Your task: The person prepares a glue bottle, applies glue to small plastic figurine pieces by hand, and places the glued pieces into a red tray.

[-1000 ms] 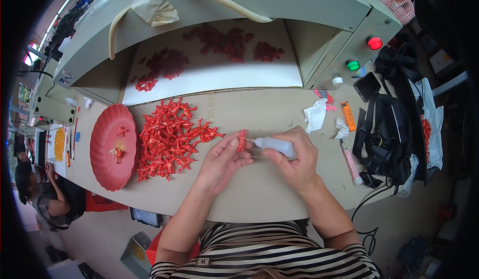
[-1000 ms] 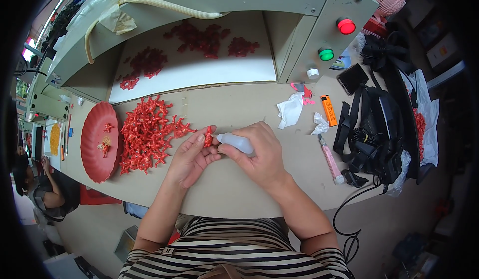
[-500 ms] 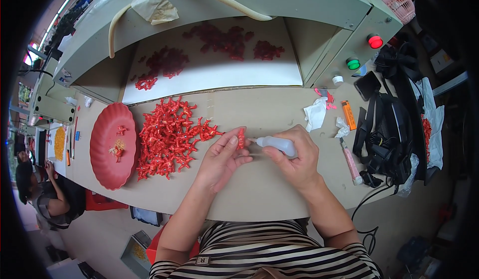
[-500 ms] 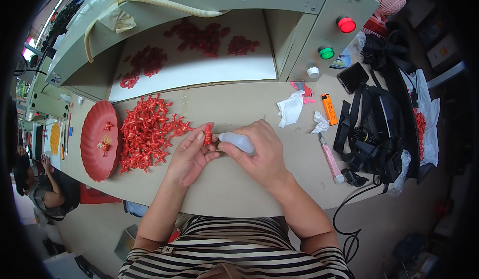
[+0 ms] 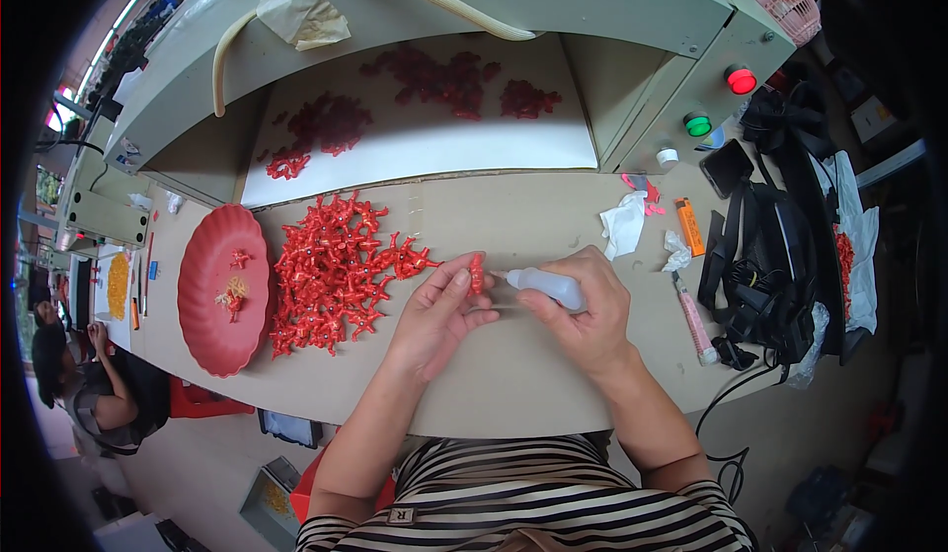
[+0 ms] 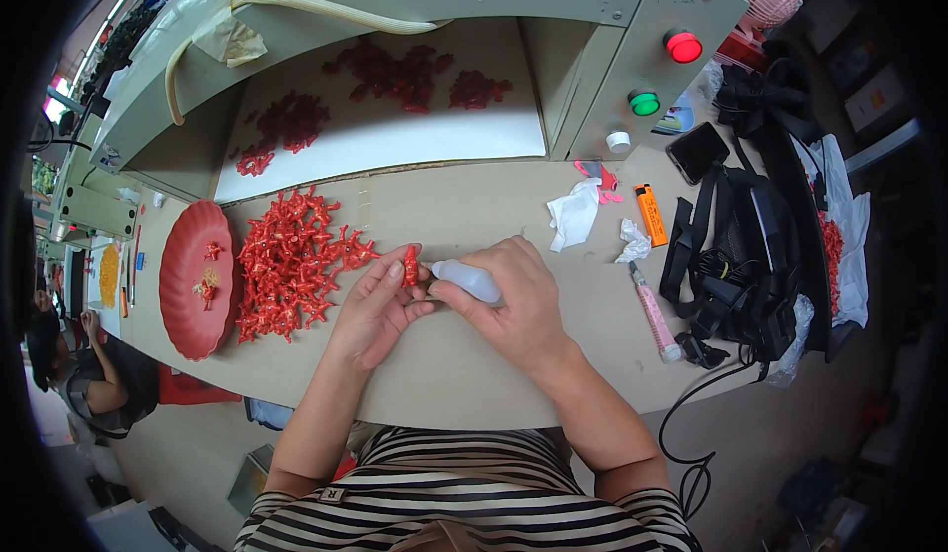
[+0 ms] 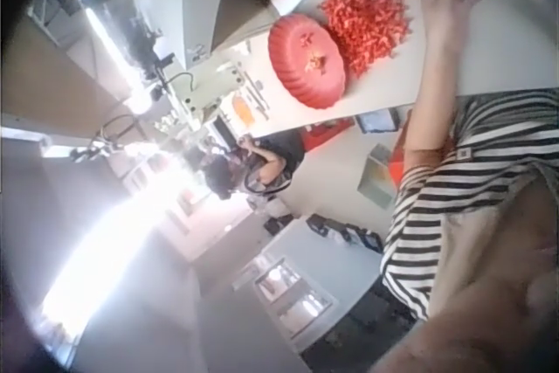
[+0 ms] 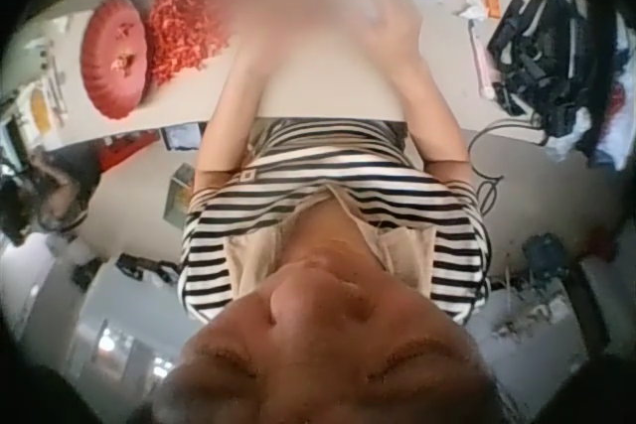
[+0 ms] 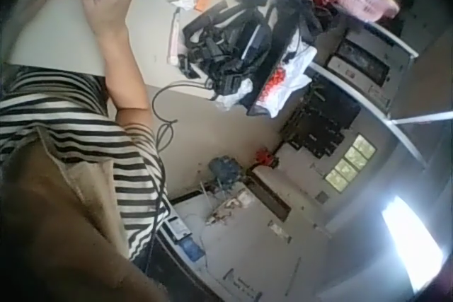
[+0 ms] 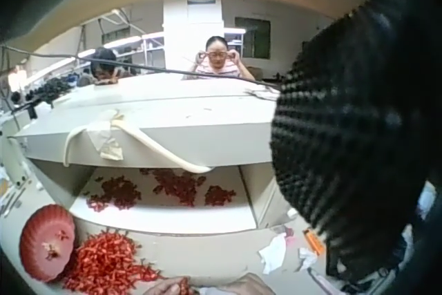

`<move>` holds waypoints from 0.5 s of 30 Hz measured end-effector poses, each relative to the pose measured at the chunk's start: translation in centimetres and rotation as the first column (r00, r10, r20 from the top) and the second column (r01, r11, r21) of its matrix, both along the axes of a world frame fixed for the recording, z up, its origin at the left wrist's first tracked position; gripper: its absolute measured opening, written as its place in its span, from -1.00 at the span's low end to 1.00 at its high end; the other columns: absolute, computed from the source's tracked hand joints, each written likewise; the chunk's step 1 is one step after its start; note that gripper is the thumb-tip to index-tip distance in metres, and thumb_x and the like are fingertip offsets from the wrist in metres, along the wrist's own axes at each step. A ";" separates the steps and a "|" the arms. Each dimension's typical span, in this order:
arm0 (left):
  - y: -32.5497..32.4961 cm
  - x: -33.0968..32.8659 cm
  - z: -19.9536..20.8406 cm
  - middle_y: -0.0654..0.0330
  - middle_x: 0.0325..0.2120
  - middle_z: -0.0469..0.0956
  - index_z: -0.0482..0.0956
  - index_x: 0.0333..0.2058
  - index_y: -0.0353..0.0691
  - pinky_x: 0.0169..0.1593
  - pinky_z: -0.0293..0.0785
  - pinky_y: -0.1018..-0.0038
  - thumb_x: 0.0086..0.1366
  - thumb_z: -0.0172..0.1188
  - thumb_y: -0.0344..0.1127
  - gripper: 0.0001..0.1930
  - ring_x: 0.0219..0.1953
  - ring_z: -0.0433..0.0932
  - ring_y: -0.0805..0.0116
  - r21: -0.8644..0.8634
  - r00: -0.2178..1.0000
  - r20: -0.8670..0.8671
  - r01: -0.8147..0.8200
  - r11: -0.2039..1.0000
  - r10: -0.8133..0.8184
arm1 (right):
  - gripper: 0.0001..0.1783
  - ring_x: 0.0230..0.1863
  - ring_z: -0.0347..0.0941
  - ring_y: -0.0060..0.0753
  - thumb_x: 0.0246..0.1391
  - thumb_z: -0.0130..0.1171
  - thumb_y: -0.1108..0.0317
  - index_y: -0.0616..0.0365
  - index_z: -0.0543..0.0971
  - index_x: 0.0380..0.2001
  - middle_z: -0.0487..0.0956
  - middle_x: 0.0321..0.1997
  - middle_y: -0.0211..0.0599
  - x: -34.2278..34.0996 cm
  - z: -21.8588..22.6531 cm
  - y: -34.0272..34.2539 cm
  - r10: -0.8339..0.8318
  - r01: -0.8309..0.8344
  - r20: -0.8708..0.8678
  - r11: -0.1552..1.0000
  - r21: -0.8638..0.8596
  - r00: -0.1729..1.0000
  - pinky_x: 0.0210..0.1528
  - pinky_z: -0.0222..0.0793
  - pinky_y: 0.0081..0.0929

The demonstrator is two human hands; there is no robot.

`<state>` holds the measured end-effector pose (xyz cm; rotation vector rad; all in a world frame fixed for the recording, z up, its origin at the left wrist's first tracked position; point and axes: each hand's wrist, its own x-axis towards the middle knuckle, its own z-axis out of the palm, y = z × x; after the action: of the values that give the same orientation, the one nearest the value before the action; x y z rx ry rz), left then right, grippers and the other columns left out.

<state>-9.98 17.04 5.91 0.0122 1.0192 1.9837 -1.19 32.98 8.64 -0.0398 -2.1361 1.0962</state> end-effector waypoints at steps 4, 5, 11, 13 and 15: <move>0.0 0.0 -0.1 0.16 -0.25 0.45 0.33 -0.02 -0.26 -0.18 0.48 0.44 0.29 -0.05 -0.30 -0.69 -0.34 0.45 0.47 0.009 1.000 -0.001 0.008 1.000 -0.008 | -0.71 -0.51 0.34 -0.33 -0.27 0.36 0.33 0.17 0.45 -0.49 0.45 -0.53 -0.31 0.0 0.1 0.1 -0.006 0.006 -0.013 1.000 0.013 1.000 -0.43 0.24 -0.49; 0.2 0.0 -0.1 0.16 -0.24 0.44 0.33 -0.02 -0.26 -0.18 0.47 0.44 0.29 -0.05 -0.30 -0.69 -0.34 0.45 0.47 0.006 1.000 0.001 0.012 1.000 -0.012 | -0.71 -0.51 0.34 -0.33 -0.27 0.36 0.33 0.17 0.45 -0.49 0.45 -0.53 -0.31 0.2 0.1 0.0 -0.014 0.014 -0.012 1.000 0.018 1.000 -0.43 0.24 -0.49; -0.4 0.1 0.0 0.17 -0.26 0.46 0.32 -0.01 -0.27 -0.19 0.47 0.45 0.29 -0.07 -0.31 -0.68 -0.35 0.46 0.49 0.071 0.999 0.031 -0.015 0.997 0.013 | -0.76 -0.29 0.35 -0.69 -0.08 0.22 0.43 0.18 0.40 -0.33 0.46 -0.41 -0.46 0.8 -0.3 1.8 0.184 -0.070 0.076 0.678 -0.731 0.980 -0.22 0.25 -0.70; -0.6 0.0 -0.1 0.18 -0.26 0.47 0.31 0.00 -0.27 -0.19 0.48 0.46 0.29 -0.07 -0.32 -0.68 -0.36 0.46 0.50 0.077 0.998 0.056 -0.019 0.997 0.015 | -0.77 -0.29 0.35 -0.70 -0.07 0.20 0.46 0.19 0.40 -0.32 0.45 -0.37 -0.47 0.9 -0.8 3.0 0.193 -0.025 0.170 0.729 -0.684 0.966 -0.22 0.26 -0.69; -0.6 0.0 0.0 0.19 -0.26 0.48 0.32 -0.01 -0.27 -0.22 0.50 0.48 0.28 -0.06 -0.33 -0.69 -0.36 0.48 0.50 0.117 0.997 0.057 -0.057 0.992 0.050 | -0.75 -0.28 0.39 -0.59 -0.07 0.18 0.45 0.19 0.41 -0.28 0.47 -0.31 -0.40 1.1 -1.6 4.0 0.176 0.007 0.307 0.859 -0.512 0.935 -0.17 0.28 -0.61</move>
<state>-9.99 16.46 5.88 -0.0043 0.8748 2.0799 -0.10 37.01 7.09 -0.4150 -2.0925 1.7959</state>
